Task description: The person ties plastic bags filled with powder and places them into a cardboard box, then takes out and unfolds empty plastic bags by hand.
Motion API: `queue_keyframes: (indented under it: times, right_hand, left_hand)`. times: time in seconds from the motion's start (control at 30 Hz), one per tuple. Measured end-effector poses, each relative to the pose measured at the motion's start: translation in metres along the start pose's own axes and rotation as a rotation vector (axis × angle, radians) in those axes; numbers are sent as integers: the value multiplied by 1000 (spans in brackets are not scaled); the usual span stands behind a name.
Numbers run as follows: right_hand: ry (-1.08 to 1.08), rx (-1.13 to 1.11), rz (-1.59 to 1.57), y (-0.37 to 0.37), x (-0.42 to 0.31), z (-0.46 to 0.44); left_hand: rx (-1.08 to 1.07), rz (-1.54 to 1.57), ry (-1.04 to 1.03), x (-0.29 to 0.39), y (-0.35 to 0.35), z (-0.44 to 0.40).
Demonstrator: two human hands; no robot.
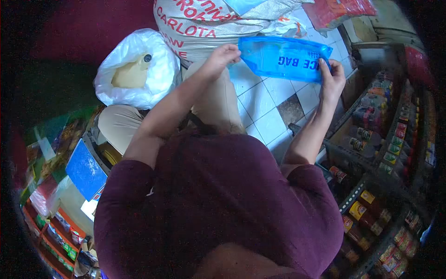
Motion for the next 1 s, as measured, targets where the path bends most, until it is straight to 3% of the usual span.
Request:
queue_keyframes:
  times: [0.07, 0.17, 0.27, 0.33, 0.43, 0.53, 0.7, 0.77, 1.0]
  right_hand:
    - [50, 18, 142, -1, -6, -3]
    - [33, 33, 36, -2, -6, -8]
    - [26, 11, 56, -10, -8, -5]
    - [38, -50, 129, -17, -9, -3]
    - [72, -83, 224, -23, -8, -1]
    - [113, -86, 365, -30, -12, 1]
    - [115, -108, 440, -42, -14, 7]
    - [128, -101, 453, -41, -13, 8]
    - [202, -33, 311, -32, -2, 3]
  left_hand:
    - [-103, -75, -57, 3, 1, -1]
    - [29, 49, -11, 3, 10, -2]
    - [-158, 222, -56, 6, 11, -4]
    - [-222, 419, 127, 22, 7, 3]
    - [-357, 526, 59, 23, 10, 3]
    - [-445, 470, 101, 8, 10, 4]
    - [-401, 336, 56, 5, 0, 9]
    - [-333, 81, 77, 10, -4, 10]
    - [-296, 150, 82, -5, 3, 3]
Point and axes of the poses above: each hand's wrist, its own z-axis away from the middle knuckle, its own y-axis out of the back of the hand, x = y × z, the point moved 4 cm from there along -z, towards the middle knuckle, and after that the axes turned 15 degrees about -z, right-handed, at the moved point
